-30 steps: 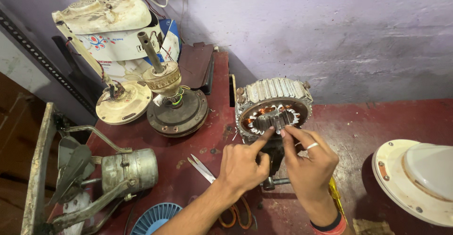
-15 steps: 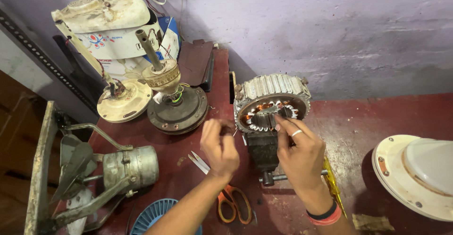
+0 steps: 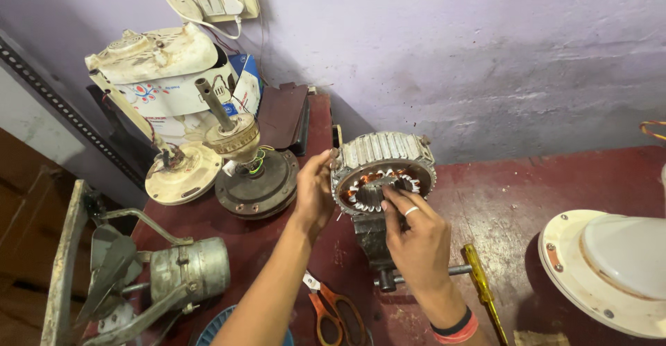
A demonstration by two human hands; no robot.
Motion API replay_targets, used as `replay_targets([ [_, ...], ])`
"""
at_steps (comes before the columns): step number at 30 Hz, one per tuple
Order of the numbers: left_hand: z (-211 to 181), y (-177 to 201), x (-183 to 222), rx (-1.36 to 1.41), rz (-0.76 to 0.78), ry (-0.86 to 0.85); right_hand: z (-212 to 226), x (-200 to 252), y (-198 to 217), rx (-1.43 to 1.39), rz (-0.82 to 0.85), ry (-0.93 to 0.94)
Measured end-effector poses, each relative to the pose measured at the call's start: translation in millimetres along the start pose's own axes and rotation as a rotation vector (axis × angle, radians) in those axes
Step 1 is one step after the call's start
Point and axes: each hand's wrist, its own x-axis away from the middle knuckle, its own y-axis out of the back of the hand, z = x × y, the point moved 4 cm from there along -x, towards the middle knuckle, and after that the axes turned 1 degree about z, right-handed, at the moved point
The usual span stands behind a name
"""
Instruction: The person works on a disassembled electric motor stator clamped in a bench vise, using a screwdriver to adjust or inspect the copper windings. A blue fan impeller is briefly handled and set aside. The person continues to manipulate the stator windings with the screwdriver throughout the clip.
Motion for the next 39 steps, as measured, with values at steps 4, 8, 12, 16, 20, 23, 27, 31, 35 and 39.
replay_targets([
  [4, 10, -11, -18, -0.097, 0.059, 0.117, -2, -2, -4, 0.054, 0.006, -0.006],
  [8, 7, -12, -22, -0.146, 0.214, 0.14, -5, 0, -13, 0.062, 0.004, 0.0],
  [12, 9, -5, -24, -0.207, 0.195, 0.177, -9, 1, -23, 0.045, -0.004, -0.098],
  [16, 12, -1, -26, -0.242, 0.194, 0.187, -8, 11, -14, 0.084, -0.028, -0.202],
  [20, 13, 0, -27, -0.217, 0.201, 0.198, -9, 24, -1, 0.022, -0.019, -0.301],
  [23, 11, -2, -25, -0.239, 0.221, 0.194, -11, 34, 7, 0.076, 0.007, -0.41],
  [27, 8, -6, -22, -0.245, 0.278, 0.204, -4, 38, 12, 0.059, -0.053, -0.209],
  [31, 7, -7, -22, -0.262, 0.29, 0.203, -7, 40, 12, 0.054, -0.085, -0.189],
  [35, 12, -5, -24, -0.266, 0.267, 0.176, -11, 42, 11, 0.095, -0.128, -0.173],
  [39, 17, -2, -24, -0.289, 0.177, 0.176, -15, 42, 8, 0.086, -0.148, -0.165],
])
